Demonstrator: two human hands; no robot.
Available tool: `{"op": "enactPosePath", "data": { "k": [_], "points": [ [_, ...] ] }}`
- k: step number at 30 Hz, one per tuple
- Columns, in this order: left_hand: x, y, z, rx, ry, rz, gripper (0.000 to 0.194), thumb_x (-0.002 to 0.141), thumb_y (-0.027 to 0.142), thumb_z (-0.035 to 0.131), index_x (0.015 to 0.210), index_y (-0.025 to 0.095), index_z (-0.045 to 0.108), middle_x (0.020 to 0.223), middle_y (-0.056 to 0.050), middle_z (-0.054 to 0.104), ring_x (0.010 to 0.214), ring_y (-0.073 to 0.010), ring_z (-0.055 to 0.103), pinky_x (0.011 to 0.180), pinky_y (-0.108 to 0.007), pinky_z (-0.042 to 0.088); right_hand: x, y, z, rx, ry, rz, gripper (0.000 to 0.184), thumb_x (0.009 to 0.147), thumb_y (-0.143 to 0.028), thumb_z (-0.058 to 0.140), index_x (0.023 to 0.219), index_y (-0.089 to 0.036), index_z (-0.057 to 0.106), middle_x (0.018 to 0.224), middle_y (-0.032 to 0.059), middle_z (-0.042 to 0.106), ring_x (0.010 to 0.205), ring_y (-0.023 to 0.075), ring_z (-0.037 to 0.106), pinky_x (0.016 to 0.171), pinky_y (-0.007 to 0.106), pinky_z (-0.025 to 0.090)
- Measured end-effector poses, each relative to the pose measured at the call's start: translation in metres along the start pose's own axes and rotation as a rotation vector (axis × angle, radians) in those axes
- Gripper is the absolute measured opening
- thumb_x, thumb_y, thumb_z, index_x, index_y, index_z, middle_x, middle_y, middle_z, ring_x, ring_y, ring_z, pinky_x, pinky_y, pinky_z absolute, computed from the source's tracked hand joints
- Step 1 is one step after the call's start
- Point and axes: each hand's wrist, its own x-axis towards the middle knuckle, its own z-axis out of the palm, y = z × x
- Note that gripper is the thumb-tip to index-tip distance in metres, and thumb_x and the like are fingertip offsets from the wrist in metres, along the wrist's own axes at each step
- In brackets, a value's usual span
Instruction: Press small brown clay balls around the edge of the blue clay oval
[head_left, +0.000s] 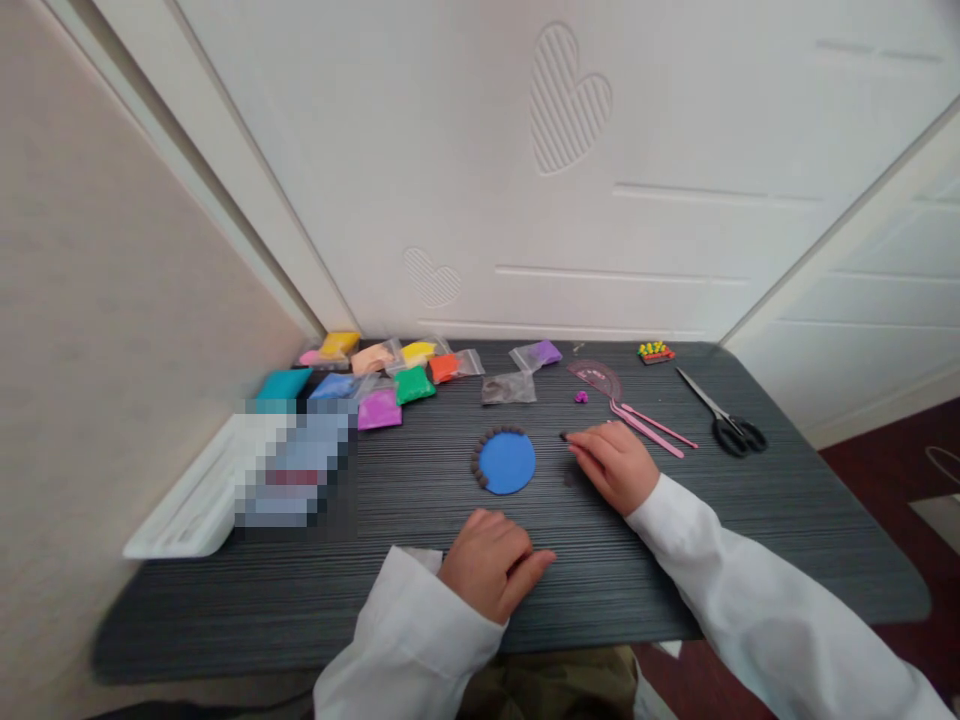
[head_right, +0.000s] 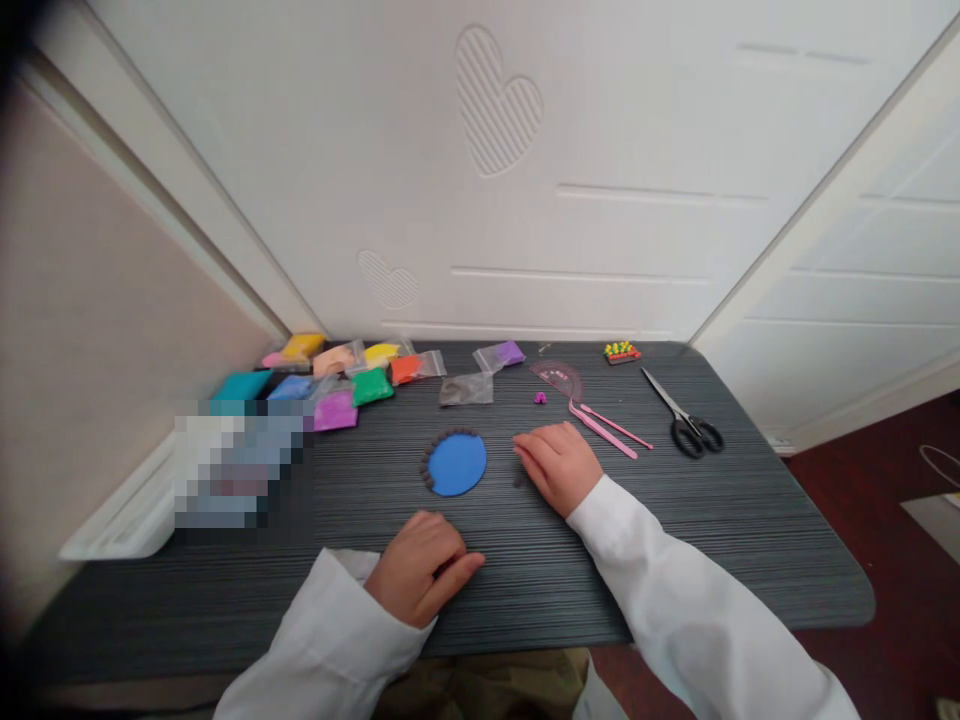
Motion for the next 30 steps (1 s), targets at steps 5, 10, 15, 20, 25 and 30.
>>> {"op": "enactPosePath", "data": {
  "k": [5,10,15,20,25,30],
  "points": [
    [-0.001,-0.003,0.002,-0.121,0.012,-0.034,0.018,0.08,0.028,0.042,0.074,0.017,0.054,0.069,0.0,0.06,0.067,-0.0122,0.049,0.064,-0.029,0.034,0.008,-0.006,0.004,0.046,-0.071,-0.06,0.019,0.078,-0.022,0.049,0.096,-0.02,0.056,0.087,0.0041,0.061,0.08,0.0159,0.052,0.072,0.033,0.04],
    [-0.002,-0.007,0.006,-0.238,0.081,-0.096,0.01,0.078,0.023,0.046,0.081,0.018,0.054,0.076,-0.001,0.06,0.074,-0.0124,0.049,0.068,-0.026,0.037,0.005,-0.007,-0.001,0.067,-0.017,-0.028,0.028,0.077,-0.017,0.047,0.104,-0.018,0.052,0.096,0.0067,0.058,0.095,0.0187,0.049,0.081,0.037,0.039],
    [0.002,-0.005,0.003,-0.161,0.076,-0.099,0.02,0.075,0.033,0.049,0.067,0.015,0.053,0.067,-0.003,0.056,0.069,-0.0136,0.047,0.064,-0.028,0.038,0.007,-0.008,-0.002,0.081,-0.055,-0.034,0.027,0.075,-0.018,0.05,0.102,-0.019,0.053,0.099,0.0056,0.058,0.101,0.0196,0.047,0.088,0.041,0.035],
    [0.005,-0.003,-0.001,-0.059,0.01,-0.092,0.028,0.078,0.035,0.044,0.06,0.016,0.053,0.058,-0.002,0.054,0.06,-0.0124,0.047,0.058,-0.028,0.037,0.007,-0.006,-0.007,0.135,0.017,0.049,0.023,0.075,-0.017,0.05,0.097,-0.019,0.055,0.094,0.0057,0.058,0.094,0.0178,0.05,0.085,0.038,0.039],
    [0.003,-0.003,0.003,-0.145,0.115,-0.206,0.011,0.076,0.026,0.049,0.076,0.018,0.057,0.068,0.0,0.059,0.065,-0.0108,0.052,0.061,-0.024,0.043,0.007,-0.001,-0.011,0.184,0.06,0.164,0.02,0.076,-0.019,0.047,0.095,-0.019,0.055,0.092,0.0062,0.058,0.09,0.0171,0.052,0.081,0.035,0.042],
    [0.002,-0.004,0.001,-0.197,0.185,-0.063,0.024,0.079,0.014,0.044,0.1,0.017,0.053,0.09,-0.003,0.064,0.083,-0.0098,0.056,0.076,-0.022,0.045,0.008,0.001,-0.012,0.209,0.065,0.193,0.019,0.077,-0.02,0.045,0.093,-0.019,0.056,0.091,0.0065,0.059,0.09,0.0181,0.053,0.081,0.037,0.042]
  ]
}}
